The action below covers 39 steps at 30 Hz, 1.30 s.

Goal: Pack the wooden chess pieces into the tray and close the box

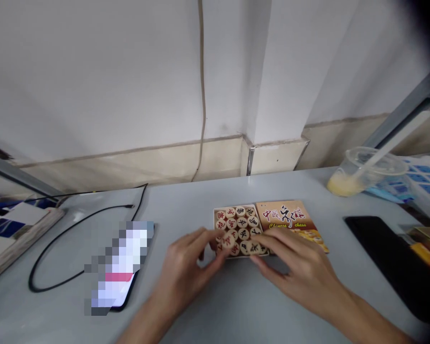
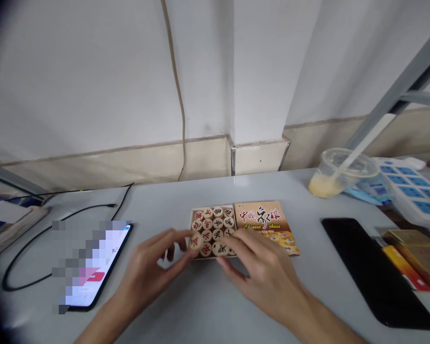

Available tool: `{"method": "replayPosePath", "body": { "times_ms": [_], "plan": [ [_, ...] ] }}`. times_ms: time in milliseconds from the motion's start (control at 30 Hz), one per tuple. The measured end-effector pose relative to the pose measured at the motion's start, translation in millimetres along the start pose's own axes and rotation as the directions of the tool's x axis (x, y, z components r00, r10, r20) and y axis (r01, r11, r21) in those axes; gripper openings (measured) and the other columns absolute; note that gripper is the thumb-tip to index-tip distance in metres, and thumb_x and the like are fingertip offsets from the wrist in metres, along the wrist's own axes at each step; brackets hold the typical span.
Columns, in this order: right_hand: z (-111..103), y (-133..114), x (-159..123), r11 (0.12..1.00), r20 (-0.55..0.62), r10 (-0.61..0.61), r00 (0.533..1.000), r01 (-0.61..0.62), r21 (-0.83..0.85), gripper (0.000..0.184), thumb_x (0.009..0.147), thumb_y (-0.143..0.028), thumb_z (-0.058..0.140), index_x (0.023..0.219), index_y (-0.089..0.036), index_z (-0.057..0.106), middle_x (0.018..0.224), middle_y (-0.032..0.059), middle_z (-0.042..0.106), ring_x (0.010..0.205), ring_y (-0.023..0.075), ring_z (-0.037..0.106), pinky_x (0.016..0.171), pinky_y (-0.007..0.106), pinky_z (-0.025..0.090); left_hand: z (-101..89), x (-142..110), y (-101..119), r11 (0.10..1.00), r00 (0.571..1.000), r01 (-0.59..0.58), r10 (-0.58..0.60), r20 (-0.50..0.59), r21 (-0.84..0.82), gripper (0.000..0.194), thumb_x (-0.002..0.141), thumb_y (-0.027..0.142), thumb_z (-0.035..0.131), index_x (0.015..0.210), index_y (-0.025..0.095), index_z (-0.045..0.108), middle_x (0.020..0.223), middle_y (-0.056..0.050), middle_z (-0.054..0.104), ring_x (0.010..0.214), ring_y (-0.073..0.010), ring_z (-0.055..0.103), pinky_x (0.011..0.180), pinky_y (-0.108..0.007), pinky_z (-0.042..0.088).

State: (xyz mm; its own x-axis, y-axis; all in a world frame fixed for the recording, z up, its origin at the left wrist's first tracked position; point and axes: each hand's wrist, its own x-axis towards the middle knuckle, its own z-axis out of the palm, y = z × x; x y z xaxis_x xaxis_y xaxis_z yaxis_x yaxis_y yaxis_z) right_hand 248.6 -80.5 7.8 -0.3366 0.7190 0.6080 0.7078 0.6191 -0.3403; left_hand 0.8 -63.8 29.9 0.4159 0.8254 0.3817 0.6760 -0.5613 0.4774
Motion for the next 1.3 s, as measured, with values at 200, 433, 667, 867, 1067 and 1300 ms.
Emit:
{"method": "replayPosePath", "body": {
  "times_ms": [200,433,667,867,1067,1300],
  "plan": [
    [8.4,33.6,43.1,0.985,0.101,0.114,0.988,-0.099,-0.143,0.024,0.099,-0.032,0.055,0.118,-0.023,0.067,0.106,0.0042,0.069,0.091,0.0174,0.067,0.076,0.033,0.053,4.5,45.9,-23.6,0.963,0.990,0.137,-0.125,-0.066,0.230,0.021,0.097,0.039,0.060,0.111,0.027,0.070,0.104,-0.001,0.070,0.058,-0.0096,0.056,0.055,-0.025,0.040],
    [18.2,42.9,48.8,0.975,0.135,0.151,0.979,-0.125,-0.185,0.023,0.100,-0.028,0.050,0.113,-0.022,0.068,0.101,0.0056,0.068,0.093,0.0208,0.064,0.073,0.035,0.050,11.5,40.8,-38.3,0.972,0.987,0.156,-0.161,0.018,0.176,0.025,0.098,0.041,0.057,0.116,0.028,0.069,0.113,-0.001,0.069,0.056,-0.0083,0.056,0.058,-0.026,0.045],
    [16.9,46.1,47.9,0.989,0.163,0.125,0.979,-0.110,-0.102,0.027,0.102,-0.027,0.047,0.120,-0.026,0.068,0.111,0.0051,0.067,0.097,0.0190,0.064,0.076,0.034,0.053,13.9,40.4,-42.7,0.982,0.984,0.172,-0.175,0.038,0.077,0.024,0.101,0.040,0.053,0.114,0.027,0.069,0.106,-0.003,0.069,0.062,-0.0106,0.058,0.061,-0.026,0.048],
    [17.8,47.7,46.1,0.992,0.227,0.122,0.966,-0.109,-0.068,0.031,0.102,-0.021,0.047,0.125,-0.027,0.066,0.116,0.0045,0.066,0.103,0.0197,0.061,0.086,0.037,0.054,17.5,40.0,-43.6,0.975,0.975,0.221,-0.221,0.038,0.005,0.026,0.100,0.039,0.055,0.119,0.027,0.066,0.106,-0.002,0.068,0.064,-0.0107,0.056,0.060,-0.026,0.047],
    [17.3,46.9,43.8,0.995,0.218,0.097,0.971,-0.086,-0.059,0.032,0.102,-0.021,0.043,0.125,-0.025,0.066,0.114,0.0052,0.066,0.102,0.0202,0.061,0.084,0.037,0.053,21.8,37.6,-45.8,0.968,0.969,0.242,-0.237,0.067,-0.067,0.030,0.100,0.039,0.054,0.124,0.024,0.065,0.095,-0.003,0.067,0.064,-0.0112,0.056,0.061,-0.027,0.047],
    [2.9,44.9,39.3,0.989,0.164,0.131,0.978,-0.117,-0.090,0.028,0.101,-0.031,0.048,0.122,-0.024,0.066,0.118,0.0071,0.068,0.103,0.0226,0.062,0.089,0.042,0.051,20.5,34.9,-45.0,0.964,0.970,0.240,-0.233,0.068,-0.115,0.032,0.101,0.039,0.052,0.126,0.023,0.065,0.097,-0.004,0.068,0.066,-0.0122,0.057,0.062,-0.027,0.047]
  ]
}}
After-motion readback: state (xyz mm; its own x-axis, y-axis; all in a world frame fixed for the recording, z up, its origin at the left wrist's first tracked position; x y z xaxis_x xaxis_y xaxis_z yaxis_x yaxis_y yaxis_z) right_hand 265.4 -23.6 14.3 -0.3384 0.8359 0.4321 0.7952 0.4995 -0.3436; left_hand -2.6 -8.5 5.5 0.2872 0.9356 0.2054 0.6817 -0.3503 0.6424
